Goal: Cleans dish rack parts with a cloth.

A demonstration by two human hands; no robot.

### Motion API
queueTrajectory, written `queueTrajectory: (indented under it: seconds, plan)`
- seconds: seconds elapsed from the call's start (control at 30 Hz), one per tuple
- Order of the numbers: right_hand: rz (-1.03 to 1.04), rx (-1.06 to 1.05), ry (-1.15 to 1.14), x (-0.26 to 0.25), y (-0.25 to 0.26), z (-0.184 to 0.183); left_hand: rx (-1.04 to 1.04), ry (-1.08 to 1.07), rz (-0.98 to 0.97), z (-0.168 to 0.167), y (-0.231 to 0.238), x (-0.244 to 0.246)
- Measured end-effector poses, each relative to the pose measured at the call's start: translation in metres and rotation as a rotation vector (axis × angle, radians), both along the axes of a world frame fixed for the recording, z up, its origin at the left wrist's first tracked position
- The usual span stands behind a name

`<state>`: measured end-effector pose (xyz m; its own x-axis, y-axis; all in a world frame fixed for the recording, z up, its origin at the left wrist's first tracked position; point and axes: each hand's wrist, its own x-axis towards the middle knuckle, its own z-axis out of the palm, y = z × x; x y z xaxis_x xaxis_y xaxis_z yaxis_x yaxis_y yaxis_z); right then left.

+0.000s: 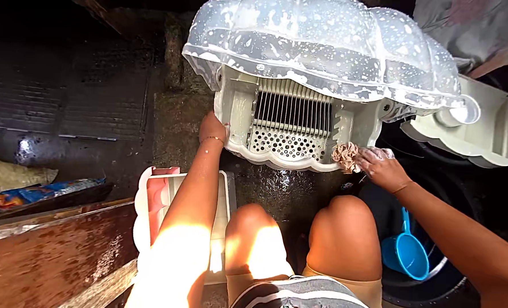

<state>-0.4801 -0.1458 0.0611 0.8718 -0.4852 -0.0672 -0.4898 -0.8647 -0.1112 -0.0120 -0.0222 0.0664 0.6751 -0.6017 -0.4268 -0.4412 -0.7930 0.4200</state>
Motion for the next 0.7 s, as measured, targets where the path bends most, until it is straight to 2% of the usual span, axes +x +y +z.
queueTrajectory:
  seconds: [0.07, 0.13, 0.17, 0.23, 0.3, 0.33, 0.37, 0.43, 0.5, 0.7]
  plan:
    - [-0.265, 0.075, 0.108, 0.038, -0.007, 0.030, 0.074, -0.031, 0.014, 0.012, -0.018, -0.005]
    - [-0.476, 0.065, 0.135, 0.077, -0.025, 0.045, -0.006, -0.081, 0.105, 0.005, -0.027, -0.008]
    - [-0.518, 0.061, 0.123, 0.091, -0.038, 0.044, -0.036, -0.115, 0.140, 0.000, -0.029, -0.008]
    - [-0.530, 0.229, 0.082, 0.108, -0.068, 0.021, -0.041, -0.131, 0.164, -0.002, -0.032, -0.008]
    - [-0.579, 0.567, 0.004, 0.114, -0.083, -0.013, -0.026, -0.112, 0.167, -0.004, -0.030, -0.010]
    - [-0.639, 0.672, -0.065, 0.118, -0.081, -0.024, -0.025, -0.113, 0.170, -0.003, -0.030, -0.010]
    - [-0.699, 0.689, -0.115, 0.122, -0.077, -0.032, -0.020, -0.119, 0.170, -0.003, -0.030, -0.009]
    - [-0.724, 0.541, -0.135, 0.121, -0.058, -0.040, -0.012, -0.125, 0.169, -0.003, -0.029, -0.009]
    - [-0.698, 0.446, -0.040, 0.111, -0.041, -0.040, -0.007, -0.122, 0.171, -0.004, -0.030, -0.010]
    - [-0.542, 0.616, 0.510, 0.104, -0.016, -0.010, 0.002, -0.101, 0.168, -0.003, -0.029, -0.008]
